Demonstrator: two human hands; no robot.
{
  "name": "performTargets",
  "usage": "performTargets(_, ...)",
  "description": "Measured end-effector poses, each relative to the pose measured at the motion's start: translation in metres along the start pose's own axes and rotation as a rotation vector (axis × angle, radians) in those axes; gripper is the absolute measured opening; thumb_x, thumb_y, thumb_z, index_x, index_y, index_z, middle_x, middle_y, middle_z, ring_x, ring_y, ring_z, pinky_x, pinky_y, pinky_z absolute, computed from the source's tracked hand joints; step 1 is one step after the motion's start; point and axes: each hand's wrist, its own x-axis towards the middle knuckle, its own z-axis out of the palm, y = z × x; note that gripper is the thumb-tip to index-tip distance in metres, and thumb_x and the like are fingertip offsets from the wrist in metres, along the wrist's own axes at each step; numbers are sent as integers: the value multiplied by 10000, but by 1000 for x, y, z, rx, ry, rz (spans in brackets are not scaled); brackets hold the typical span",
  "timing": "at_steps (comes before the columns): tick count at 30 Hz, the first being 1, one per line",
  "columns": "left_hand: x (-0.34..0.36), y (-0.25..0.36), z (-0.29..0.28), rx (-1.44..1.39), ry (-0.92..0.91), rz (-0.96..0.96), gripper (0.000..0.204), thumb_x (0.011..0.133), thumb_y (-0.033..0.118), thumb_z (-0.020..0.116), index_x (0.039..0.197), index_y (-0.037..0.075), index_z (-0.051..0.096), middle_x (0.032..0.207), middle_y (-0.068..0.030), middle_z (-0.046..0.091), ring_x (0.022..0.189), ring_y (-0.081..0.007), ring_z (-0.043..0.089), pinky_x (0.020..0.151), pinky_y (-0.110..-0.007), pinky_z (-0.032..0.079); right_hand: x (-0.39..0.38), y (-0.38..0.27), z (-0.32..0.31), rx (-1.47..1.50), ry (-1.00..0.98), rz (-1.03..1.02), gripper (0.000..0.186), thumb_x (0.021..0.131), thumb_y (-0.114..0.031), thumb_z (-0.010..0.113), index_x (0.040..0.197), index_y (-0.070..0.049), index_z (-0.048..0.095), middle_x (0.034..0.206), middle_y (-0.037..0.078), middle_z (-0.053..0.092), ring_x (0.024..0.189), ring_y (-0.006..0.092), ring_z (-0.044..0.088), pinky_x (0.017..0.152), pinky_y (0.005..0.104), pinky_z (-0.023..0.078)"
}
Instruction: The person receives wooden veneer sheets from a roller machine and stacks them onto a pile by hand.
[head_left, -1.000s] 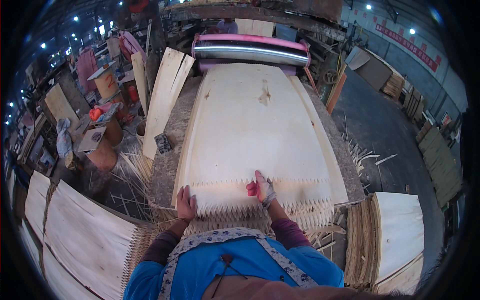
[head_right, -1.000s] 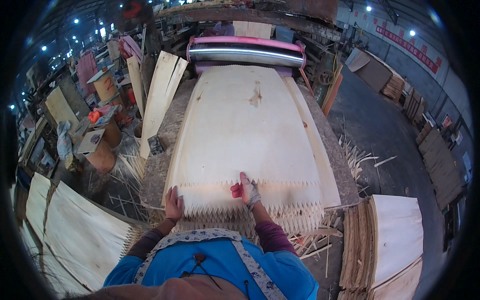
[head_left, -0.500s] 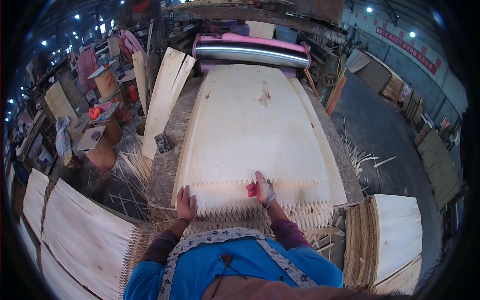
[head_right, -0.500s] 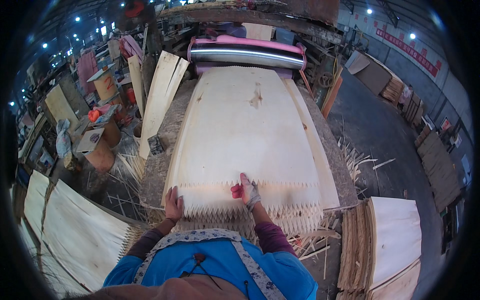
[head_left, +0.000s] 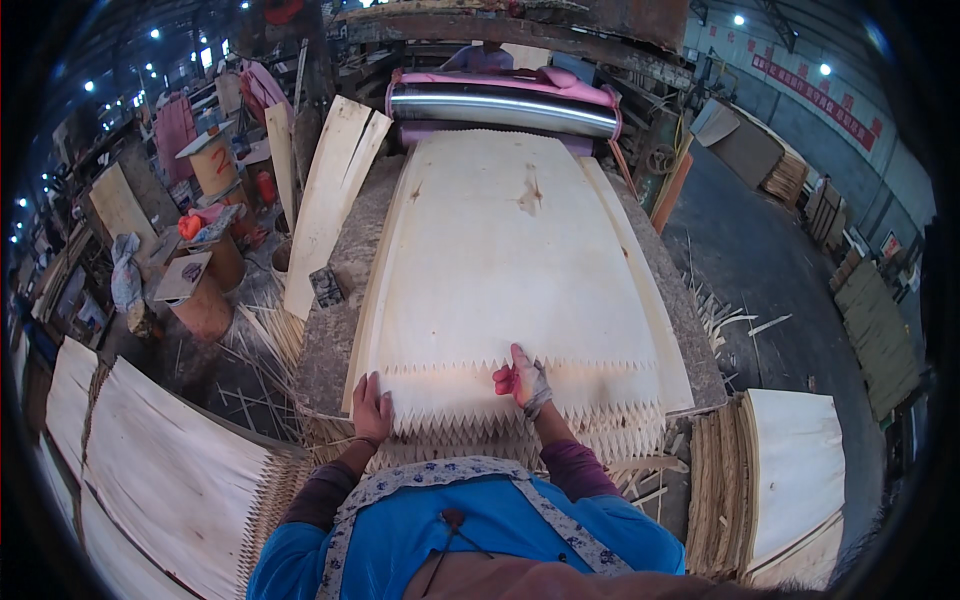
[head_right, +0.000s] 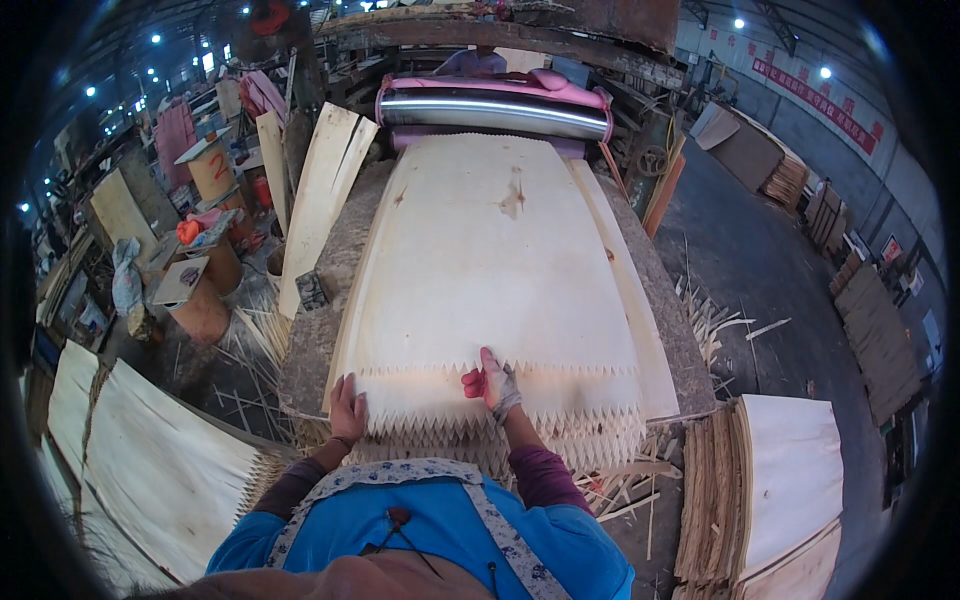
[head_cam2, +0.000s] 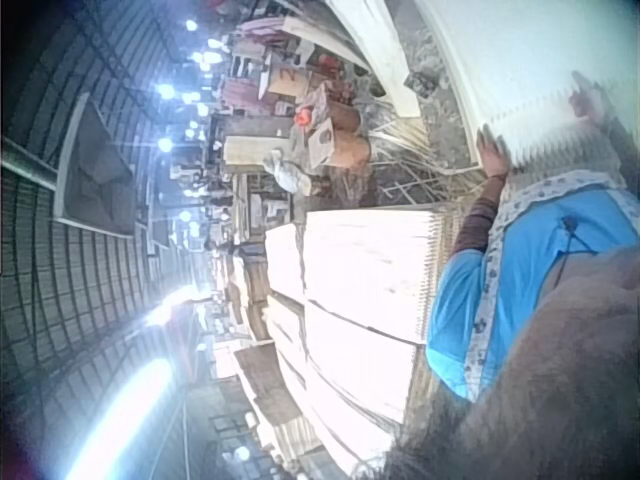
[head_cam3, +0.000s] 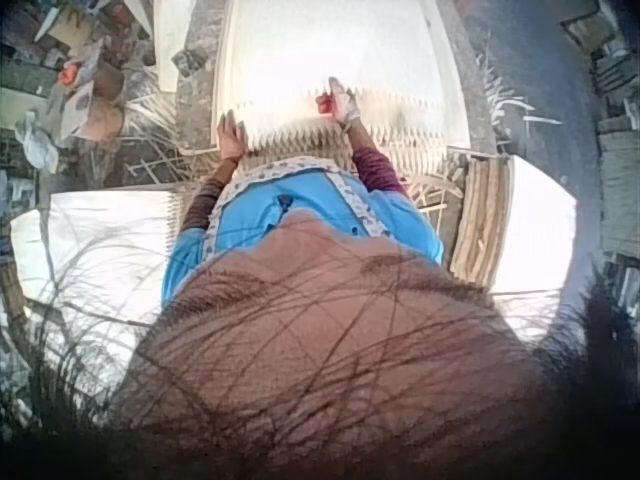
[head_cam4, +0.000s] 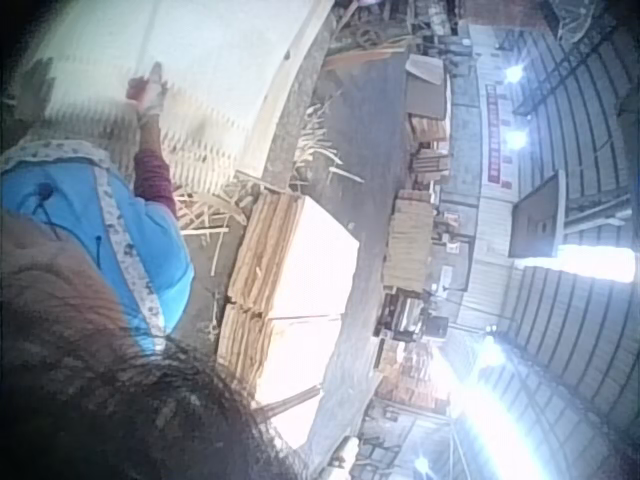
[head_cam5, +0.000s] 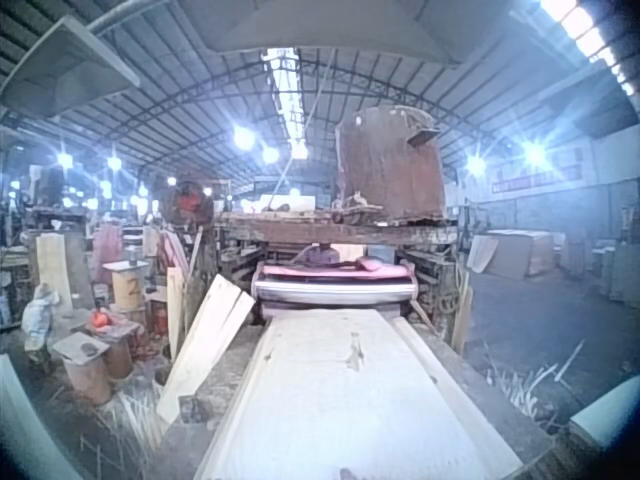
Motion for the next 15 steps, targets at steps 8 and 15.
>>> performTargets(8, -1, -2, 2, 8, 8, 8, 482, 808, 233, 469, 1231, 16, 389, 1216, -287, 370, 1117, -417, 369, 955, -416, 306, -3, -2, 2, 8, -5, -10, 451, 802, -487, 516, 990, -77, 502, 606, 127, 569, 420, 222, 525, 385, 327, 447)
performTargets(15, -1, -1, 1, 4, 15, 10, 478, 808, 236, 471, 1227, 18, 395, 1220, -282, 373, 1120, -411, 375, 955, -407, 311, -5, -4, 4, 13, -2, -13, 454, 796, -492, 523, 976, -76, 505, 605, 126, 571, 418, 219, 525, 387, 325, 449)
